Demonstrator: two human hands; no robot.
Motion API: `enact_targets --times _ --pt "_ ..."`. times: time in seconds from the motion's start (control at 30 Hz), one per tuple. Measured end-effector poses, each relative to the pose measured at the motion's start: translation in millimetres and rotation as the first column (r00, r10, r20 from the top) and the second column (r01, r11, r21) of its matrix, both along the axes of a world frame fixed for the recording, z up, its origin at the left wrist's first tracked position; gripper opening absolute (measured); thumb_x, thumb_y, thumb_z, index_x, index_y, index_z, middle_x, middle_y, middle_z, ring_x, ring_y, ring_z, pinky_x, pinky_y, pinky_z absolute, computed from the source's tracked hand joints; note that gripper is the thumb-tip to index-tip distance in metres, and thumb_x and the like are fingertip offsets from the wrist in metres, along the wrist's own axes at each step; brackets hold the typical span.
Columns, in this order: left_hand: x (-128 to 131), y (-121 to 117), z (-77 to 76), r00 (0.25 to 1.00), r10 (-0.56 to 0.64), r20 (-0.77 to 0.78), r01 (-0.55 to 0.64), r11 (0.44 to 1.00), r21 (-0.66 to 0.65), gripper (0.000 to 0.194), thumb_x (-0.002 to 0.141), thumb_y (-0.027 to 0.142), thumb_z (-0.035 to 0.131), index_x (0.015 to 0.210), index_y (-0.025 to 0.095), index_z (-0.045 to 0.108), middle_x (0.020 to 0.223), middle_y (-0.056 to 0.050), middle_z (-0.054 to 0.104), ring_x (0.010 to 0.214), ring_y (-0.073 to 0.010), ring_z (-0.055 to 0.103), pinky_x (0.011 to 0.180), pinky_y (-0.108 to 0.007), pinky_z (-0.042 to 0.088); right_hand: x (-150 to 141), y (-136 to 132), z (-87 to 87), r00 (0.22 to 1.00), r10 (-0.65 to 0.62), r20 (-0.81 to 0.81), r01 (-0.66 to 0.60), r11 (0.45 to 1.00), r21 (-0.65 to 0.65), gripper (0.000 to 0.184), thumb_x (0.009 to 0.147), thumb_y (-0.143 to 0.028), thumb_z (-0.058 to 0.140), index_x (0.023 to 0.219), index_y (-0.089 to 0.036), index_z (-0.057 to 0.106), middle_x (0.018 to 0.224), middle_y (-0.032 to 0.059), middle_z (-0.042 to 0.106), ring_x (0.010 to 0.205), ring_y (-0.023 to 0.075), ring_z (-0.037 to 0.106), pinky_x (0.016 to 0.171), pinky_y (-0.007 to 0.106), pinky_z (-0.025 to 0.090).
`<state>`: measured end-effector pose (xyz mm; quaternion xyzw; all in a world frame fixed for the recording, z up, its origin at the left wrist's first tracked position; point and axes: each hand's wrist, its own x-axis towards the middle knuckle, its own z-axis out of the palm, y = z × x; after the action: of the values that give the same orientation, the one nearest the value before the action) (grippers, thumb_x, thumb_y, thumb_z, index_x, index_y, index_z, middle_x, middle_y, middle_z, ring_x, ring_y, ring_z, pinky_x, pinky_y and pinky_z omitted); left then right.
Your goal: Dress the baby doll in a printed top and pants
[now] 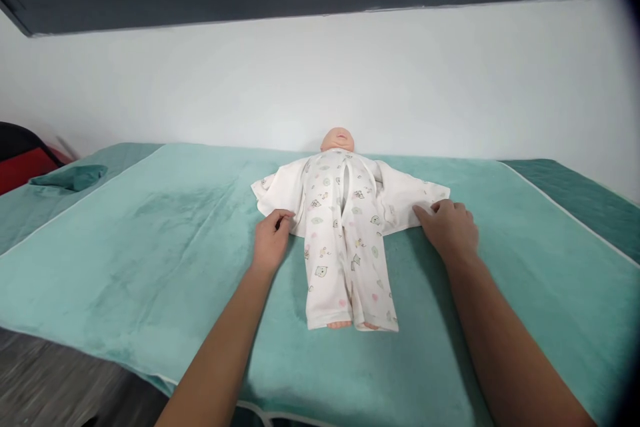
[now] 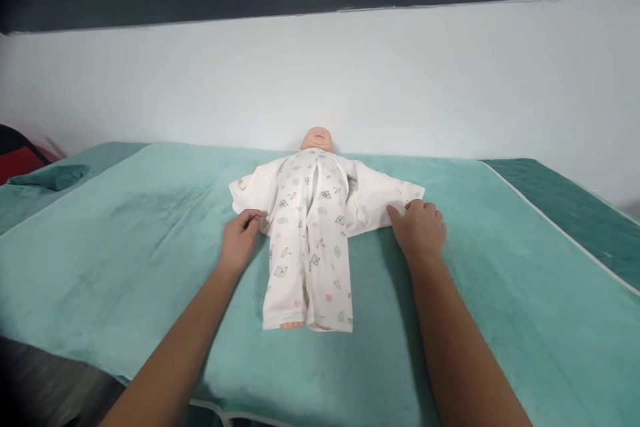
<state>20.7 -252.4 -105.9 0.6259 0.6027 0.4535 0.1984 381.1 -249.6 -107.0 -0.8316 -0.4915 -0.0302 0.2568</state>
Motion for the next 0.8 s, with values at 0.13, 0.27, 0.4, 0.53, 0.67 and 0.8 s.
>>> enact_targets --times 0.13,0.27,0.4,0.53,0.67,0.8 --pt "0 0 0.3 0.999 0.009 0.032 -0.009 1.000 -0.024 0.027 0.085 0.027 0.047 0.091 0.020 0.072 0.068 0.002 0.063 0.065 -0.0148 0.054 0.064 -0.027 0.041 1 -1 -0.8 0.995 -0.088 0.036 0.089 0.996 -0.022 0.059 0.079 -0.061 0.058 0.109 -0.010 0.061 0.116 0.0265 0.059 0.108 0.0405 0.056 0.084 0.052 0.046" --pt "-3 3 -2.9 0.996 0.059 0.070 -0.058 0.998 -0.008 0.025 0.084 0.024 0.047 0.091 0.020 0.070 0.072 0.002 0.064 0.068 -0.0154 0.057 0.067 -0.027 0.043 7 0 1.7 0.994 -0.045 -0.095 0.033 0.992 -0.126 0.048 0.080 -0.058 0.054 0.097 -0.015 0.065 0.099 0.0196 0.066 0.094 0.0368 0.062 0.079 0.048 0.047" --pt "-7 10 -10.6 0.984 0.164 0.063 -0.166 0.986 0.031 0.023 0.083 0.020 0.045 0.092 0.019 0.066 0.083 -0.002 0.067 0.077 -0.0177 0.061 0.072 -0.030 0.047 0 8 3.5 0.900 0.076 -0.430 -0.025 0.992 0.125 0.028 0.072 -0.046 0.061 0.078 -0.019 0.063 0.075 0.0072 0.063 0.076 0.0261 0.061 0.070 0.039 0.047" --pt "-9 13 -12.7 0.977 0.206 -0.051 -0.198 0.970 0.139 0.020 0.083 0.015 0.044 0.090 0.019 0.062 0.091 -0.006 0.065 0.090 -0.0212 0.060 0.083 -0.034 0.048 -41 18 25.5 0.559 0.436 -0.705 0.015 0.845 0.535 0.031 0.073 -0.046 0.064 0.089 -0.020 0.058 0.079 0.0002 0.063 0.071 0.0181 0.058 0.065 0.031 0.048" --pt "-9 11 -6.4 0.898 0.371 -0.236 -0.323 0.921 0.217 0.022 0.082 0.012 0.045 0.094 0.018 0.062 0.103 -0.011 0.062 0.104 -0.0286 0.054 0.093 -0.044 0.044 -86 3 74.5 0.515 0.716 -0.471 -0.503 0.698 0.510 0.024 0.079 -0.044 0.065 0.077 -0.022 0.057 0.087 0.0013 0.067 0.085 0.0209 0.061 0.078 0.034 0.050" --pt "-7 9 -2.9 0.860 0.422 -0.289 -0.379 0.905 0.193 0.024 0.084 0.014 0.047 0.102 0.018 0.062 0.115 -0.014 0.060 0.113 -0.0329 0.050 0.096 -0.048 0.041 -101 -18 107.1 0.391 0.857 -0.334 -0.864 0.468 0.188 0.024 0.085 -0.043 0.061 0.073 -0.023 0.065 0.109 0.0034 0.071 0.102 0.0241 0.062 0.085 0.037 0.048"
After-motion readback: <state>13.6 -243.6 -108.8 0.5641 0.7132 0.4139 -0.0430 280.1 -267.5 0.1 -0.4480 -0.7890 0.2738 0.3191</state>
